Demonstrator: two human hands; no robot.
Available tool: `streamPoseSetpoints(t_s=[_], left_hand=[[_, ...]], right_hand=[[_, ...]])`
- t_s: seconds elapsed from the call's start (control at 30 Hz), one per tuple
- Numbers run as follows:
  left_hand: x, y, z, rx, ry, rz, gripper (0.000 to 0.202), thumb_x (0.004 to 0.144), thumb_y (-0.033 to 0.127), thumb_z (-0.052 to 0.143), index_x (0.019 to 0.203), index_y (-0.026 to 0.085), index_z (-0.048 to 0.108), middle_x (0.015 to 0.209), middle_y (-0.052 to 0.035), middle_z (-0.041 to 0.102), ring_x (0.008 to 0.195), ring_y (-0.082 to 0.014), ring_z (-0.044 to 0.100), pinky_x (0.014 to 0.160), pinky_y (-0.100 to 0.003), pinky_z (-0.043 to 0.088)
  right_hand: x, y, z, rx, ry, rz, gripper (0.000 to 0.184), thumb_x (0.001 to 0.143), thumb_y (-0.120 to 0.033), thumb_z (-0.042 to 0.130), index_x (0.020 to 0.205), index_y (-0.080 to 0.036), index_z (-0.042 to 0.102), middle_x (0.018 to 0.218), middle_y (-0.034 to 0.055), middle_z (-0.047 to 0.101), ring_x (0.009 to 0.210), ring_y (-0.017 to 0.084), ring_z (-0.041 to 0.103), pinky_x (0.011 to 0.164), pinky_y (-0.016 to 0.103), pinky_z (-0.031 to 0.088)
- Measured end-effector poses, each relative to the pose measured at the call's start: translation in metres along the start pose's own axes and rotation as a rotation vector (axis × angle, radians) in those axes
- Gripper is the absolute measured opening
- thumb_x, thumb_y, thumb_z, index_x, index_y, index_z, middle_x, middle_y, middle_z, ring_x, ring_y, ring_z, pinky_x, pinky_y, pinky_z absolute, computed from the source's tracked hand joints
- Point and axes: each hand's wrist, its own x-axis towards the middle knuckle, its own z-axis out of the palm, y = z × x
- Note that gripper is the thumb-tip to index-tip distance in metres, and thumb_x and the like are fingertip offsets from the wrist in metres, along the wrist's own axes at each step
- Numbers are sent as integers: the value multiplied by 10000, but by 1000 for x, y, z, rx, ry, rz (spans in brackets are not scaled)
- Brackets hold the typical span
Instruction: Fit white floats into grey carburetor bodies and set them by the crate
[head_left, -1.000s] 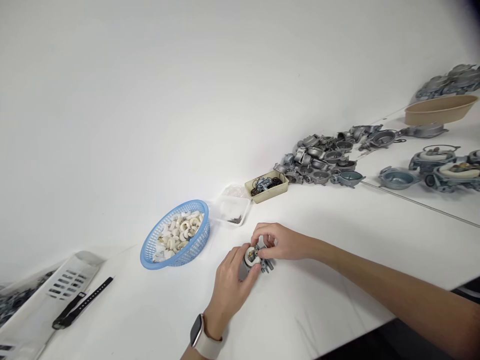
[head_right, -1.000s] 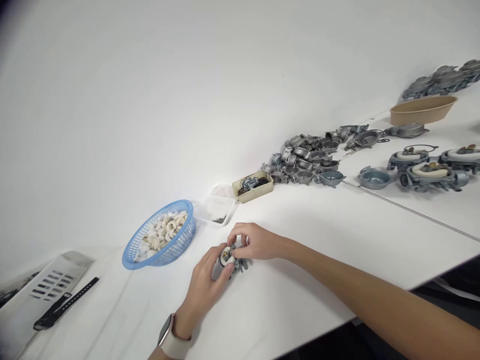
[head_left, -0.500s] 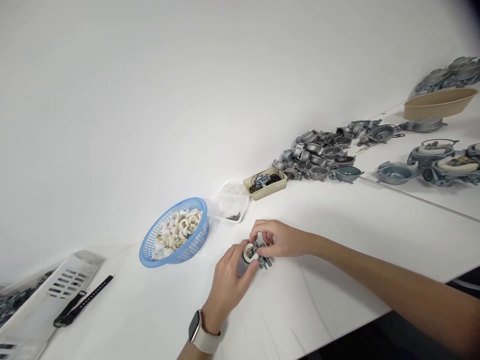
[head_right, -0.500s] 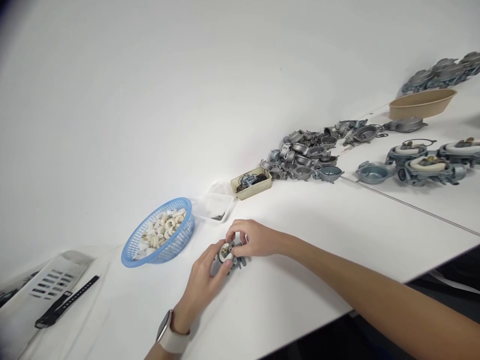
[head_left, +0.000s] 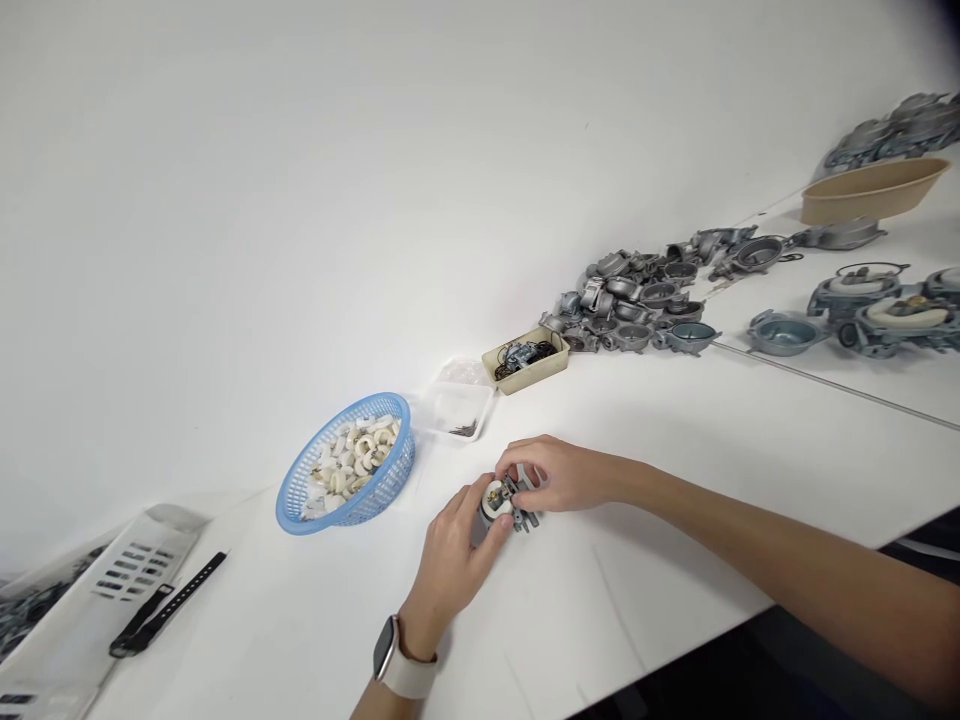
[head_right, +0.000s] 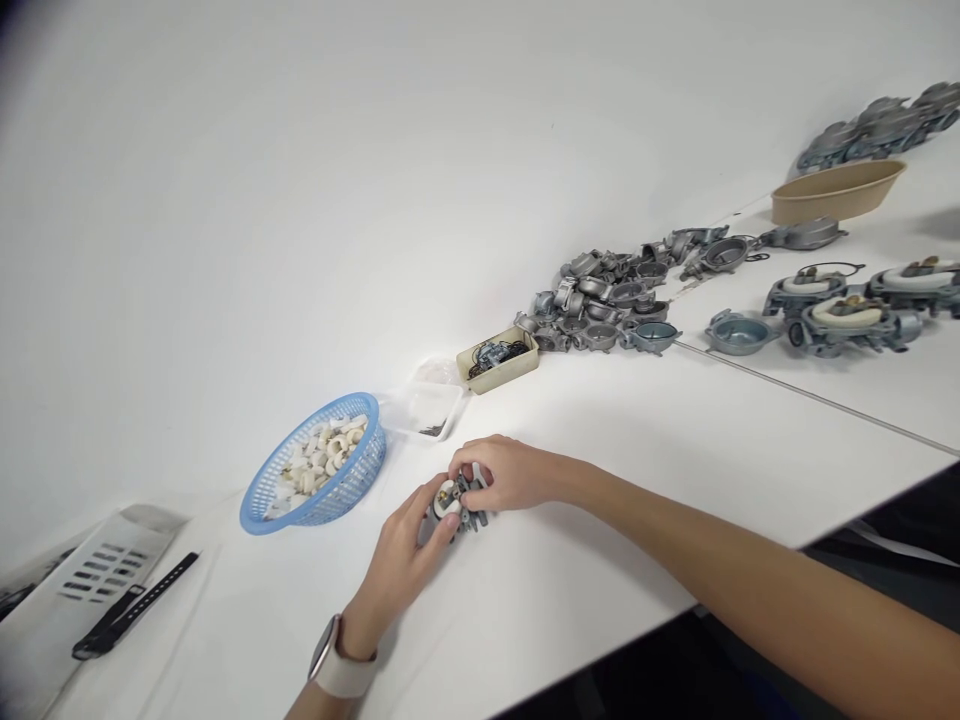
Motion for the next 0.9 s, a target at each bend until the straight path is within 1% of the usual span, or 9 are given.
streamPoseSetpoints(t_s=[0.13, 0.37, 0.63, 0.9], left_hand=[[0, 0, 0, -10, 9, 10, 446, 982, 393, 536, 1395, 227, 518, 1284, -99, 666, 1140, -237, 652, 967, -377, 548], [0, 0, -1, -17, -19, -12, 455, 990, 400, 521, 1410, 228, 497, 1304, -100, 652, 1159, -240, 638, 988, -397, 532], [0, 1, -1, -17, -16, -2, 454, 986, 403, 525, 1405, 230, 503, 1291, -98, 659, 1145, -242, 644, 974, -389, 535], [0, -1, 0, -17, -44, -20, 469, 994, 418, 509, 1421, 226, 479, 1312, -102, 644, 1170, -245, 625, 994, -401, 519]], right_hand=[[1, 0, 2, -14, 7, 8, 255, 795, -288, 647, 1036, -216, 687, 966, 18, 664, 723, 127, 551, 678, 248, 436], [0, 1, 2, -11, 5, 0, 253, 802, -291, 640, 1040, -216, 680, 969, 20, 667, 735, 132, 559, 681, 248, 431], [-1, -2, 1, -6, 6, 10, 242, 797, -276, 638, 1028, -224, 687, 952, 13, 665, 747, 138, 563, 686, 251, 434], [-1, -2, 1, -22, 8, 7, 234, 800, -282, 630, 1020, -222, 684, 939, 12, 658, 745, 139, 556, 686, 256, 426]])
